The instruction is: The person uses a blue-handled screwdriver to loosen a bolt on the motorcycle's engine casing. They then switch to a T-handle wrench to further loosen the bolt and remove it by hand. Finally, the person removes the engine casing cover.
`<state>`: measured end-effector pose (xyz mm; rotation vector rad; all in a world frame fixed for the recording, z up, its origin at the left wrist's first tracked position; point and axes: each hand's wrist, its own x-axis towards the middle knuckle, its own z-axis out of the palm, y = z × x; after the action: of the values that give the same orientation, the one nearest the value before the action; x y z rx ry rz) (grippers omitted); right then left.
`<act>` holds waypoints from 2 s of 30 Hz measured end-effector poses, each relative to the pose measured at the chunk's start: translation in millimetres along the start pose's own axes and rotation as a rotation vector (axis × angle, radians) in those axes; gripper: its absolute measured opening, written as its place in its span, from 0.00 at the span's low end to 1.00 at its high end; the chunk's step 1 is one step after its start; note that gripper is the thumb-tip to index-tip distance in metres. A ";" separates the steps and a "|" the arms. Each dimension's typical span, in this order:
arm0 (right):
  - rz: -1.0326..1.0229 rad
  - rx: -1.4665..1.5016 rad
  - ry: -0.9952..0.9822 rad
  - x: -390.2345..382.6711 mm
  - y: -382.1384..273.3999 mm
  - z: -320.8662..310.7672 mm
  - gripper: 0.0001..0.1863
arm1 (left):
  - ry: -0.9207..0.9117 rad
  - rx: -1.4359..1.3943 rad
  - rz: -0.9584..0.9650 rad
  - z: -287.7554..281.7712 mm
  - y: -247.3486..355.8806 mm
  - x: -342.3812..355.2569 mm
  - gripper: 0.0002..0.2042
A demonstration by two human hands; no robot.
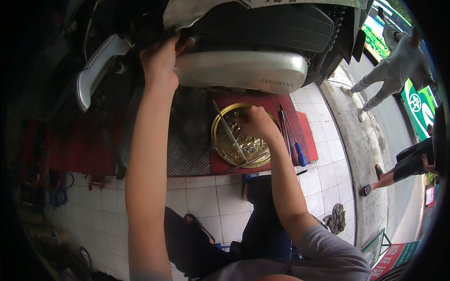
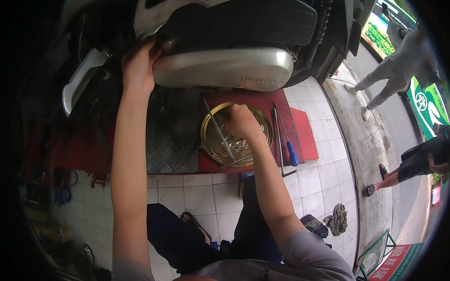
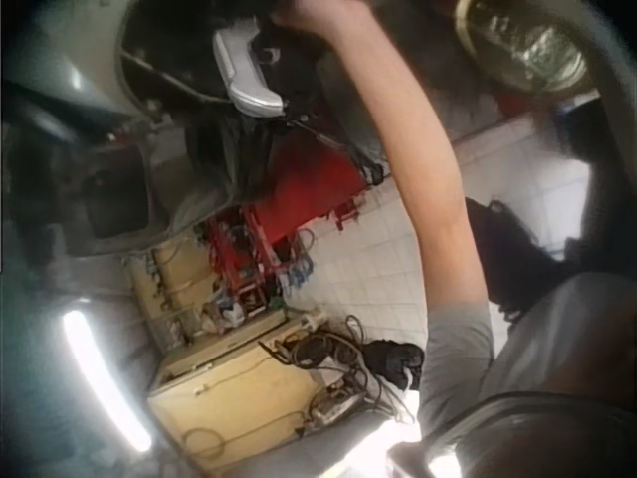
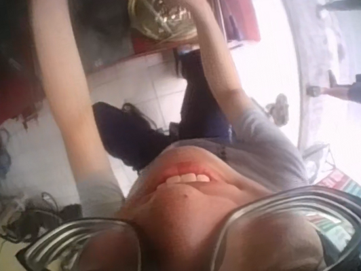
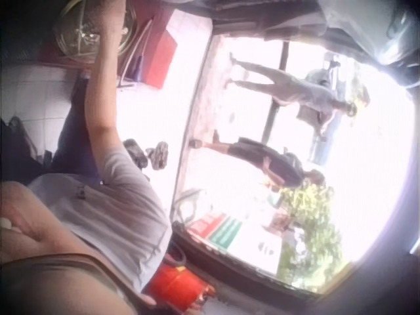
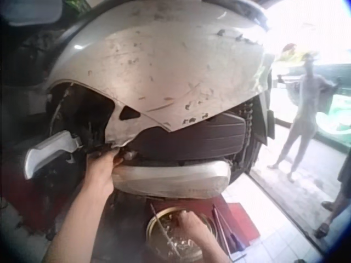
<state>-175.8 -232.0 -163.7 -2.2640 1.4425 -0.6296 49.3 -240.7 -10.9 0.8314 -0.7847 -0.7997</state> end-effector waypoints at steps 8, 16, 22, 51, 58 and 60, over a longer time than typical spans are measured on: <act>-0.413 1.639 0.086 2.9 -74.3 -96.1 0.32 | 0.012 0.007 0.051 -5.6 -3.6 3.8 0.09; -0.604 2.049 0.052 15.0 -79.9 -77.8 0.37 | 0.069 0.177 0.334 -3.7 -10.7 -1.1 0.10; -0.654 2.027 0.138 21.6 -81.7 -71.8 0.39 | 0.086 0.077 0.436 -2.2 -22.7 6.5 0.08; -0.646 2.009 0.074 25.8 -81.7 -78.1 0.54 | 0.294 0.267 0.631 -1.5 -7.3 -7.9 0.08; -0.572 1.936 0.039 19.1 -76.6 -90.3 0.49 | 0.220 0.411 0.783 -7.4 -21.1 9.8 0.09; -0.594 1.958 -0.008 20.5 -73.4 -90.8 0.45 | 0.186 0.401 0.896 -3.5 -10.6 8.1 0.08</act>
<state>-164.3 -228.4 -45.8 -0.8716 -0.2577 -1.2915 53.0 -251.1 -19.3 0.7776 -1.0420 0.2362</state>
